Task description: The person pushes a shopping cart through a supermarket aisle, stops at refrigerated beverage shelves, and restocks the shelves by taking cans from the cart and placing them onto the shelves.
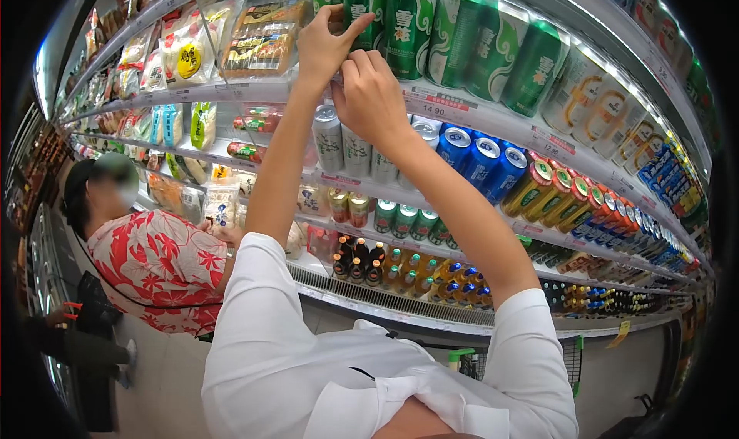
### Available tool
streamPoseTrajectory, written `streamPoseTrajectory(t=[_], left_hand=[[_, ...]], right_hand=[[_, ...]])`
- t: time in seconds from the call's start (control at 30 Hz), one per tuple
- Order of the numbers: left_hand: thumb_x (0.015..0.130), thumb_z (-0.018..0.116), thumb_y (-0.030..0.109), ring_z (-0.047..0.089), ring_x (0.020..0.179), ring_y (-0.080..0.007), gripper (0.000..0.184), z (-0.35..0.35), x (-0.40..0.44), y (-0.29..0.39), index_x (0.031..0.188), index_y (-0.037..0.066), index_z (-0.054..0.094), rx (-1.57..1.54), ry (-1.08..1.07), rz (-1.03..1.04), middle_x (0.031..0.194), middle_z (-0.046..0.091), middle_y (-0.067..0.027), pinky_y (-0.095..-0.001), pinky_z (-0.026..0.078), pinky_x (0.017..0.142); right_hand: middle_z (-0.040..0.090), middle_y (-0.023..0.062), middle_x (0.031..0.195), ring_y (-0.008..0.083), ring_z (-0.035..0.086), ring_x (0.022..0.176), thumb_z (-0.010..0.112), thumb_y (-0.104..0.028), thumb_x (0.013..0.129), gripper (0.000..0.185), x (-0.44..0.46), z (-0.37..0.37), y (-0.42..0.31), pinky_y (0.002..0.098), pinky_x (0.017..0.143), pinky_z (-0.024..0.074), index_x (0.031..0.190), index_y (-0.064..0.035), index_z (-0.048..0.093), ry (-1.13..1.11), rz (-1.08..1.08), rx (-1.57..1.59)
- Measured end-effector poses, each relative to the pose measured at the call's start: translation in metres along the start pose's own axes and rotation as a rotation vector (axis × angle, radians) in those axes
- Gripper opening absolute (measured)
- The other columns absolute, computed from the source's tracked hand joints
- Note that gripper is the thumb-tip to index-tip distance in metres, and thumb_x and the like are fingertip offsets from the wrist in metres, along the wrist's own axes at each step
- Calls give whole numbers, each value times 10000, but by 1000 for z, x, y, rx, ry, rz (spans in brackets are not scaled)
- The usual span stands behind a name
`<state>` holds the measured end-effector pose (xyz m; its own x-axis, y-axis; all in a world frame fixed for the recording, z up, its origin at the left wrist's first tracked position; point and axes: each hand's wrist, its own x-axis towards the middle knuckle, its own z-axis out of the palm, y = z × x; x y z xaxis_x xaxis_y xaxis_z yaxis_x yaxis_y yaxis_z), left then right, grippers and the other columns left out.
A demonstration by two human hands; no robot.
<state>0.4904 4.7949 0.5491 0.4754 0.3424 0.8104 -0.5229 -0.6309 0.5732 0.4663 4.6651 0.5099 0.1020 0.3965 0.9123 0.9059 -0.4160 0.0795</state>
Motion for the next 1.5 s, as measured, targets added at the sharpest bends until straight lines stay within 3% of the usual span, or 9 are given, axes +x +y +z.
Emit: streamPoseTrajectory(t=[0.1,0.37,0.5,0.67,1.1,1.23,1.37,1.43,1.5], left_hand=[[813,744,530,716,816,-263,594,-4,-13,1,1025,-17,656,232,73,167,939,723,-145,-367,553,766],[854,628,229,703,779,-332,189,-2,-29,-13,966,89,687,563,-21,4,817,725,-138,-421,540,760],[837,664,237,701,826,-339,246,-19,-22,-3,1002,54,665,487,-74,-9,908,727,-155,-443,535,773],[808,740,270,673,935,-392,478,-14,4,-19,1090,-71,561,693,12,44,1065,673,-252,-448,533,810],[693,836,484,692,826,-395,639,-9,21,-51,929,-63,604,809,-23,59,819,687,-238,-445,554,748],[778,786,431,718,837,-290,432,-25,-7,-17,1007,69,735,862,73,73,889,742,-112,-360,548,746],[892,722,154,672,585,-161,122,-7,-118,76,882,33,731,286,359,106,733,723,-69,-258,504,555],[926,688,151,478,493,-44,215,26,-214,99,780,1,637,68,252,-44,585,583,4,-203,377,504],[924,671,113,419,504,-14,256,67,-324,103,708,10,577,-143,-196,-213,564,513,40,-200,305,484]], right_hand=[[570,140,887,313,563,879,675,-67,754,137,-5,-7,5,399,790,485,816,16,586,-18,-20,-2],[585,150,957,318,569,916,671,-62,766,154,-11,-13,15,401,826,489,864,25,590,-57,-14,22],[557,151,850,305,547,856,615,-50,706,105,-9,-10,16,375,794,467,785,13,588,4,-59,22],[581,153,997,314,556,961,683,-94,783,194,-11,-17,12,394,857,484,901,35,599,-152,-7,-3],[582,187,1136,346,554,1065,701,-105,774,253,-24,-34,0,415,913,474,947,47,597,-199,-21,28],[586,188,1171,349,574,1078,712,-98,775,238,-60,-70,-28,431,911,485,947,14,592,-139,-32,160],[608,99,881,275,622,723,721,-75,782,165,-172,-119,-44,367,622,499,831,-26,571,-219,176,306],[553,67,724,244,616,652,679,-157,851,184,-261,-150,-55,367,563,482,760,-53,557,-409,463,192],[601,82,725,277,636,666,673,-257,883,262,-370,-196,-76,402,566,491,743,-69,556,-639,801,-38]])
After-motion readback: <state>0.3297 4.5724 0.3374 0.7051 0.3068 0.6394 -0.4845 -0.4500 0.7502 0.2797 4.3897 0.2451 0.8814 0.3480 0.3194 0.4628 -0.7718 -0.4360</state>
